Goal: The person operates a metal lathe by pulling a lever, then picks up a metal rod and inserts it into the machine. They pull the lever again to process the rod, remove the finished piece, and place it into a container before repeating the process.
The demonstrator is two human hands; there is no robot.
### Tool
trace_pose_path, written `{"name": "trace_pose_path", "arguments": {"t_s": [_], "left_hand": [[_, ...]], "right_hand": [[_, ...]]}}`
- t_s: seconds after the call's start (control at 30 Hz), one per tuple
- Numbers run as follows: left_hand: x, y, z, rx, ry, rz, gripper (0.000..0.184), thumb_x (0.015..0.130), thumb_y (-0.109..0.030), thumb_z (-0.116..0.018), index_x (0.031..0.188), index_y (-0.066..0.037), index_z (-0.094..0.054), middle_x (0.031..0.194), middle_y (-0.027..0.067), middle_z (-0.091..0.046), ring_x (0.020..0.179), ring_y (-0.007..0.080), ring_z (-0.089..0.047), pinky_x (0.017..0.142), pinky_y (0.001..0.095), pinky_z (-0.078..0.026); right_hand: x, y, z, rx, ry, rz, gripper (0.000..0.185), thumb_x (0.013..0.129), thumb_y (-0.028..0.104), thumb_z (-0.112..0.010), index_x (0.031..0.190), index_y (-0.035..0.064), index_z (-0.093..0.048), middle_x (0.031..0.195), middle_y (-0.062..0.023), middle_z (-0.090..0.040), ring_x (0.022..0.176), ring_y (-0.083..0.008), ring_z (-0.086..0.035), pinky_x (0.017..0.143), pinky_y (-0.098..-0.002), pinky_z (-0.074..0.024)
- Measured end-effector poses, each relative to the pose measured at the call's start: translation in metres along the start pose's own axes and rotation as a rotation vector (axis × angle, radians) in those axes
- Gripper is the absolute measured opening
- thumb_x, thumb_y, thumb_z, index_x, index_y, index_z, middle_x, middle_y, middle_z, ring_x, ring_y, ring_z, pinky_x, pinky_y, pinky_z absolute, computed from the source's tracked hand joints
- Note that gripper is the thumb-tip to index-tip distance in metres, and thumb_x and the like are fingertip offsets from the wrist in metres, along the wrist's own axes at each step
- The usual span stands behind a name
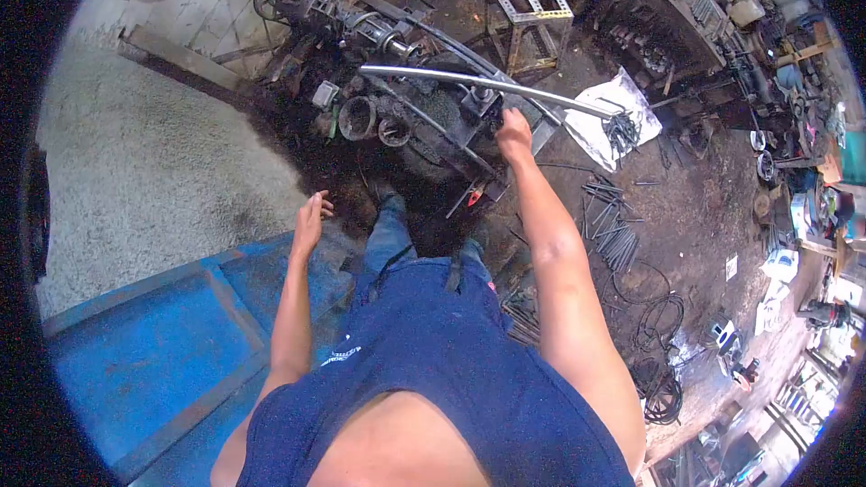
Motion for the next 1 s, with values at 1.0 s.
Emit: {"name": "trace_pose_path", "arguments": {"t_s": [1.0], "left_hand": [[0.028, -0.065, -0.079, 0.045, 0.22, -0.171, 0.05, 0.102, -0.036, -0.041, 0.115, 0.007, -0.061, 0.083, 0.0132, -0.066, 0.071, 0.0194, -0.063, 0.07, 0.0321, -0.05]], "right_hand": [[-0.049, -0.007, 0.025, -0.103, 0.269, -0.273, 0.028, 0.092, 0.029, -0.049, 0.1, 0.0018, -0.055, 0.098, -0.0228, -0.066, 0.091, -0.0405, -0.065, 0.079, -0.0539, -0.0472]]}}
Point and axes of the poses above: each hand's wrist, its own x-axis towards the middle knuckle, its own z-axis out of the back of the hand, y = z × x, the point moved 3 cm from there along x, towards the middle knuckle
